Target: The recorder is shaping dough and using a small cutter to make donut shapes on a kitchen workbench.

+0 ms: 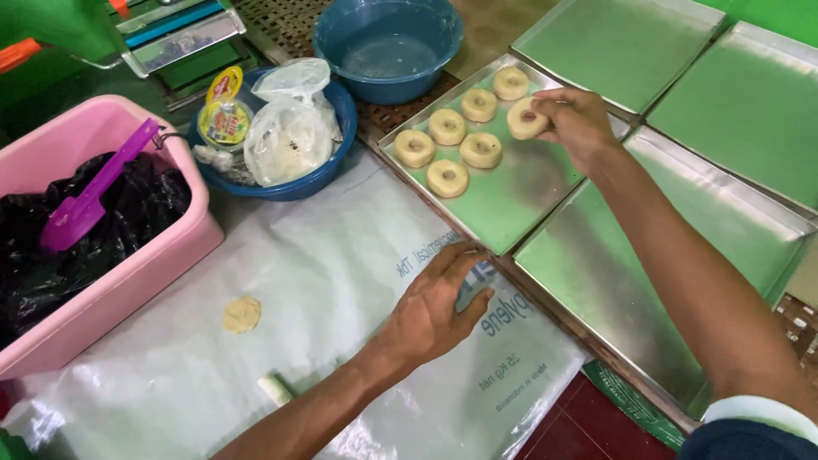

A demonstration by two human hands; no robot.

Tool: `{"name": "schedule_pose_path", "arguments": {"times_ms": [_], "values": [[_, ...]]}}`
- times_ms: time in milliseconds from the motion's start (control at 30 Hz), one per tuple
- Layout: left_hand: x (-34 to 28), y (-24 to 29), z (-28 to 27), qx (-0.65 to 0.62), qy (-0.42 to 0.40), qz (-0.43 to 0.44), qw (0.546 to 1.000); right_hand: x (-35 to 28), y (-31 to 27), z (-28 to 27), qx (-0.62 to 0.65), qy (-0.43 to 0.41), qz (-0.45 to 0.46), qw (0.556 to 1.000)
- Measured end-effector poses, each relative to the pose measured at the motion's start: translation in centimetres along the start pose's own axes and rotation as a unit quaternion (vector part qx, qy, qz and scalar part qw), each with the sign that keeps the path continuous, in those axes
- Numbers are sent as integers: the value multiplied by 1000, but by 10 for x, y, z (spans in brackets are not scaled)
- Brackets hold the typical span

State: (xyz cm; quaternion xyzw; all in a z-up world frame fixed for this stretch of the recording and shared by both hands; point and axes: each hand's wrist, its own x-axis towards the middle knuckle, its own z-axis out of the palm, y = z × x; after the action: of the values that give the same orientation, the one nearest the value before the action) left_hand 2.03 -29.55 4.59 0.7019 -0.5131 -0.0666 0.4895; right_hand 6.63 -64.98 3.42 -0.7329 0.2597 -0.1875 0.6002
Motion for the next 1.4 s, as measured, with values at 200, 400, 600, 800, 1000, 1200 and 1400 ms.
{"name": "schedule_pose_path", "arguments": {"times_ms": [200,400,600,800,1000,1200,1400], "values": [[3,0,0,-17,-63,-102,993,31,34,16,29,47,-46,997],[-2,0,1,6,-70,-120,990,36,42,18,34,44,-27,998],[-4,-2,-4,-12,-80,-111,991,24,31,20,80,56,-11,995],[-5,1,-5,0,-87,-115,990,21,35,19,55,37,-30,997],[-10,-1,-7,-7,-89,-112,990,29,42,15,-98,32,-80,991],[-19,-3,-4,16,-37,-84,996,-1,3,21,-263,35,-55,963],[-25,-1,-11,12,-37,-73,997,-3,4,15,-332,38,-84,939]]}}
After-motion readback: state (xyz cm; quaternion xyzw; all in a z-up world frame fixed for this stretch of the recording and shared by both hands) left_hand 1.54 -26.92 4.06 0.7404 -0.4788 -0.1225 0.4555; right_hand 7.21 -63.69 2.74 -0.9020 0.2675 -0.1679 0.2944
